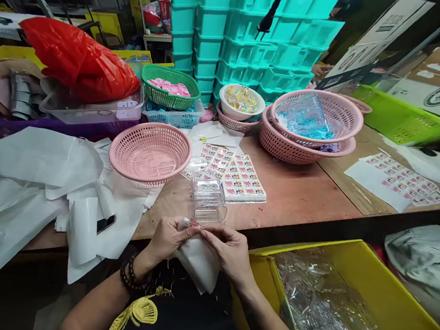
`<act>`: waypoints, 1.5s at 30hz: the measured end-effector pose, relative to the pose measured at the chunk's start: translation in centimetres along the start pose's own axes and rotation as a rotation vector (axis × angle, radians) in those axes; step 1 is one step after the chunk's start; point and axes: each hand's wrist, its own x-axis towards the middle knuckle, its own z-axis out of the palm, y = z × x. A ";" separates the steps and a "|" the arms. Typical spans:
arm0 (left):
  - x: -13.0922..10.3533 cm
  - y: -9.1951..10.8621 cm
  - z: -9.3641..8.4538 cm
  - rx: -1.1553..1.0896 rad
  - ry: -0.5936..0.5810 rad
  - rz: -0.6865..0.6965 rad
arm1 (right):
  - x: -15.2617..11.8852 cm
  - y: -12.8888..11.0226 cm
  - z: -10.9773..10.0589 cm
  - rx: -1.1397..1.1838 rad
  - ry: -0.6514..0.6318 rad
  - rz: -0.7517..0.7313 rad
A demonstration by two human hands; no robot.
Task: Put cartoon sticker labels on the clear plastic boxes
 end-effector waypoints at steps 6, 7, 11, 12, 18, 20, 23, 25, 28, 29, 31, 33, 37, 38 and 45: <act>0.2 -0.5 -0.6 0.064 -0.107 -0.032 | -1.1 1.6 -1.8 -0.343 0.362 -0.690; 0.3 -0.4 -1.0 0.086 -0.101 -0.039 | -0.9 1.1 -2.4 -0.343 0.426 -0.759; 0.6 0.0 -2.3 0.268 -0.079 0.156 | 3.2 -2.5 -4.9 -0.183 0.310 -0.373; 0.7 0.1 -2.4 0.337 -0.078 0.257 | 4.9 -3.2 -5.3 -0.146 0.137 -0.199; 1.7 -0.4 -1.6 0.559 -0.127 0.537 | 12.0 -2.7 -5.4 -0.092 -0.327 0.357; 2.0 -0.7 -1.3 0.560 -0.147 0.548 | 12.6 -2.2 -5.2 -0.148 -0.360 0.398; 2.3 -1.0 -1.2 0.551 -0.158 0.545 | 12.8 -2.3 -5.1 -0.228 -0.396 0.438; 2.4 -1.2 -1.2 0.548 -0.167 0.541 | 12.8 -2.7 -5.1 -0.270 -0.404 0.457; 2.5 -1.4 -1.2 0.550 -0.186 0.537 | 12.8 -3.4 -4.9 -0.328 -0.400 0.466; 2.5 -1.5 -1.2 0.553 -0.190 0.536 | 12.8 -3.6 -4.8 -0.343 -0.399 0.465; 2.5 -1.5 -1.2 0.564 -0.191 0.533 | 12.8 -3.8 -4.6 -0.363 -0.399 0.467; 2.4 -1.5 -1.1 0.580 -0.184 0.537 | 12.8 -4.0 -4.4 -0.378 -0.398 0.480; 2.4 -1.2 -0.9 0.650 -0.152 0.555 | 12.9 -4.4 -4.1 -0.419 -0.402 0.496; 2.5 -1.1 -0.8 0.677 -0.157 0.560 | 13.0 -4.5 -4.0 -0.435 -0.402 0.494; 3.1 -0.1 -0.1 0.828 -0.278 0.530 | 12.4 -4.9 -2.8 -0.895 -0.352 0.277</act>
